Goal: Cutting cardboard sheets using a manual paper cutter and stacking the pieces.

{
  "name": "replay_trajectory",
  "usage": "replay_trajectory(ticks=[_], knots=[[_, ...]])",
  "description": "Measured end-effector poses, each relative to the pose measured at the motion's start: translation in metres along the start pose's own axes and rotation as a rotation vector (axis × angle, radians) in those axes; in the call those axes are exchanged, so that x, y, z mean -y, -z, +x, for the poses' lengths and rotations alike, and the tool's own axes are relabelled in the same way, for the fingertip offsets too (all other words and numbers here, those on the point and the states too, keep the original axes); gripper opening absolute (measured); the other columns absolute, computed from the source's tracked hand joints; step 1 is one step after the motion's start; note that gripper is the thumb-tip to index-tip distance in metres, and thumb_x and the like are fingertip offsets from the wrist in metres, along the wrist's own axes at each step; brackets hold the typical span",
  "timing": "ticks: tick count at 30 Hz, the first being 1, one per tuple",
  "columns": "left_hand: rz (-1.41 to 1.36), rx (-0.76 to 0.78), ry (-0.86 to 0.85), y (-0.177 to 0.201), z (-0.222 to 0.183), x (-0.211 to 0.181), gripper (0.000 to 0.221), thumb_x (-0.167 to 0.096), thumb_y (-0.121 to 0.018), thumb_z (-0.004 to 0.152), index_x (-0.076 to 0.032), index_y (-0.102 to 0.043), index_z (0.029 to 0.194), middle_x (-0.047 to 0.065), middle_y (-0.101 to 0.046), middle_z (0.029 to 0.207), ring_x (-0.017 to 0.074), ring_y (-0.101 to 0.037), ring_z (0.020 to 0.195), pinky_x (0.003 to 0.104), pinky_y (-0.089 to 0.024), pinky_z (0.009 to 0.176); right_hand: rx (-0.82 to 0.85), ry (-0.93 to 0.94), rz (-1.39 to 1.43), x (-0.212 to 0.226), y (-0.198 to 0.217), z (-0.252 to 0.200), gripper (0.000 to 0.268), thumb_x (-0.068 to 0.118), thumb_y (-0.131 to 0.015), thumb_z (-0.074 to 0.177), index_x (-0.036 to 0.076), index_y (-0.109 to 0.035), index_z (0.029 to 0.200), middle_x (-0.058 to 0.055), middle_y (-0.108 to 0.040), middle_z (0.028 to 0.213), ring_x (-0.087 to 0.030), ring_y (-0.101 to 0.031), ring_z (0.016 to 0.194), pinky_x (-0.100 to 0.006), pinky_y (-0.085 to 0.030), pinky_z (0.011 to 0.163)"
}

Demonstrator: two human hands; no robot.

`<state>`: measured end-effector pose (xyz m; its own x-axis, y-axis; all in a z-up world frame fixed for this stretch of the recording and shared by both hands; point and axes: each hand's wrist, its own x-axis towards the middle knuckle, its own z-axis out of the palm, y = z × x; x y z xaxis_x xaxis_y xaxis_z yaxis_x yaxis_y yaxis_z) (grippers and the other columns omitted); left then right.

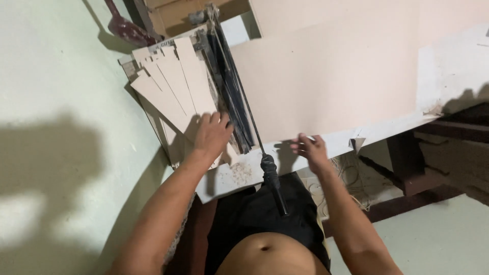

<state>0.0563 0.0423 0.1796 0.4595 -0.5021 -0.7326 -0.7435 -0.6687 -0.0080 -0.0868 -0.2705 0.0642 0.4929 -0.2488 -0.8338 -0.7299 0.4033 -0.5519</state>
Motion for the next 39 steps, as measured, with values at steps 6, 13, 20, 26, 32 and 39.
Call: replay_trajectory(ticks=[6, 13, 20, 26, 32, 39], knots=[[-0.132, -0.299, 0.343, 0.004, 0.039, -0.016, 0.063, -0.061, -0.056, 0.097, -0.025, -0.051, 0.148, 0.020, -0.059, 0.132, 0.0357, -0.050, 0.128, 0.057, -0.031, 0.108, 0.042, 0.120, -0.258, 0.025, -0.056, -0.004, 0.024, 0.024, -0.061, 0.107, 0.007, -0.059, 0.124, -0.014, -0.076, 0.102, -0.030, -0.076, 0.096, -0.052, -0.061, 0.081], [-0.410, 0.015, 0.529, 0.034, 0.061, -0.018, 0.107, -0.062, -0.074, 0.082, -0.009, -0.025, 0.161, 0.032, -0.021, 0.164, 0.0446, -0.012, 0.153, 0.072, 0.002, 0.115, 0.042, 0.075, -0.479, 0.028, -0.052, 0.006, 0.033, 0.036, -0.059, 0.107, 0.006, -0.065, 0.118, -0.017, -0.075, 0.095, -0.032, -0.076, 0.087, -0.049, -0.063, 0.072], [-0.354, 0.045, 0.574, 0.008, 0.086, -0.022, 0.115, -0.055, -0.079, 0.077, -0.001, -0.018, 0.159, 0.029, -0.014, 0.165, 0.0429, -0.006, 0.154, 0.076, 0.006, 0.115, 0.156, 0.112, -1.263, 0.186, -0.159, -0.225, 0.080, 0.046, -0.052, 0.091, 0.016, -0.026, 0.161, -0.026, -0.077, 0.098, -0.050, -0.075, 0.088, -0.059, -0.059, 0.084], [-0.534, 0.106, 0.497, 0.022, 0.083, -0.015, 0.121, -0.039, -0.083, 0.081, -0.008, 0.000, 0.163, 0.036, -0.007, 0.163, 0.0473, 0.003, 0.154, 0.079, 0.014, 0.111, 0.268, 0.239, -1.672, -0.032, -0.092, -0.108, 0.085, 0.020, -0.048, 0.094, 0.007, -0.004, 0.165, -0.025, -0.073, 0.105, -0.046, -0.075, 0.092, -0.057, -0.060, 0.080], [-0.524, -0.012, 0.524, 0.018, 0.082, -0.014, 0.120, -0.039, -0.084, 0.078, -0.015, -0.005, 0.164, 0.033, -0.009, 0.164, 0.0455, 0.002, 0.155, 0.077, 0.014, 0.114, 0.295, 0.264, -1.318, 0.010, -0.097, -0.136, 0.084, 0.022, -0.063, 0.091, 0.014, -0.016, 0.161, -0.031, -0.073, 0.098, -0.053, -0.073, 0.088, -0.061, -0.057, 0.076], [-0.397, -0.172, 0.146, 0.015, 0.056, -0.033, 0.034, -0.034, -0.051, 0.104, -0.025, -0.067, 0.132, 0.010, -0.055, 0.151, 0.0283, -0.042, 0.144, 0.049, -0.028, 0.110, 0.371, 0.039, -0.957, 0.123, -0.089, -0.195, 0.097, 0.070, -0.065, 0.077, 0.024, -0.035, 0.157, -0.028, -0.077, 0.085, -0.041, -0.077, 0.067, -0.049, -0.065, 0.065]])
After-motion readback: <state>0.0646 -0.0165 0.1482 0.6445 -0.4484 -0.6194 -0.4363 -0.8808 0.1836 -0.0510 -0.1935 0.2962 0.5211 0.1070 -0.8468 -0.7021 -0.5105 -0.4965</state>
